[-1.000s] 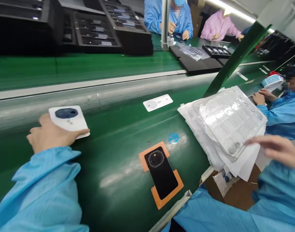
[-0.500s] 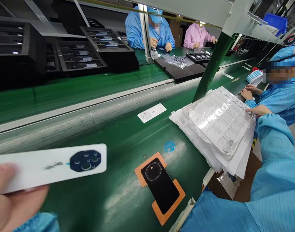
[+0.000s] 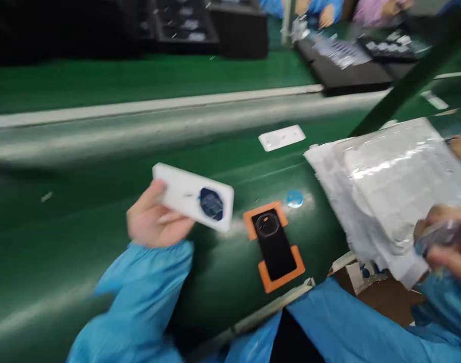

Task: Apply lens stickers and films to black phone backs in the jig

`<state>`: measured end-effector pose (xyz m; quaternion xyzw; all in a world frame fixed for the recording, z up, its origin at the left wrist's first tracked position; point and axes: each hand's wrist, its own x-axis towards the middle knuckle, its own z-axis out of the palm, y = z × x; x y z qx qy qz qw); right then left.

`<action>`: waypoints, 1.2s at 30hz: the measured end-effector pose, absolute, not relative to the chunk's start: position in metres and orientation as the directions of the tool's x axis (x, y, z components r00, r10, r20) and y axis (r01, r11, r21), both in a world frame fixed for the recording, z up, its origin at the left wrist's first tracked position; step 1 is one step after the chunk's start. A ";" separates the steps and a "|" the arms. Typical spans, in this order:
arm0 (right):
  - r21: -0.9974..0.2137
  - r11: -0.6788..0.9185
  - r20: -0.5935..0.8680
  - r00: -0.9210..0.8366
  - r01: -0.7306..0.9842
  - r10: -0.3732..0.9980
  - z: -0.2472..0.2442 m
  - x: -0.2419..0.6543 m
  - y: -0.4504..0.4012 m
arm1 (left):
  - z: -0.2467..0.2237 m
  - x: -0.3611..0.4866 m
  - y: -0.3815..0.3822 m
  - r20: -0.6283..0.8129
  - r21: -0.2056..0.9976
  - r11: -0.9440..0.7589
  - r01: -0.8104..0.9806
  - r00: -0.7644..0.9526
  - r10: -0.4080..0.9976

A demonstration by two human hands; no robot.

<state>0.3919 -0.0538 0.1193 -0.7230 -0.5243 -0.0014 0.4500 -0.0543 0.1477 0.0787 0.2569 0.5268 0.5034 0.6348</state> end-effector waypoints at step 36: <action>-0.382 0.728 0.273 -0.683 0.569 0.677 0.018 0.224 0.046 | 0.053 -0.048 0.135 -0.239 0.829 0.296 -0.474 0.178 0.955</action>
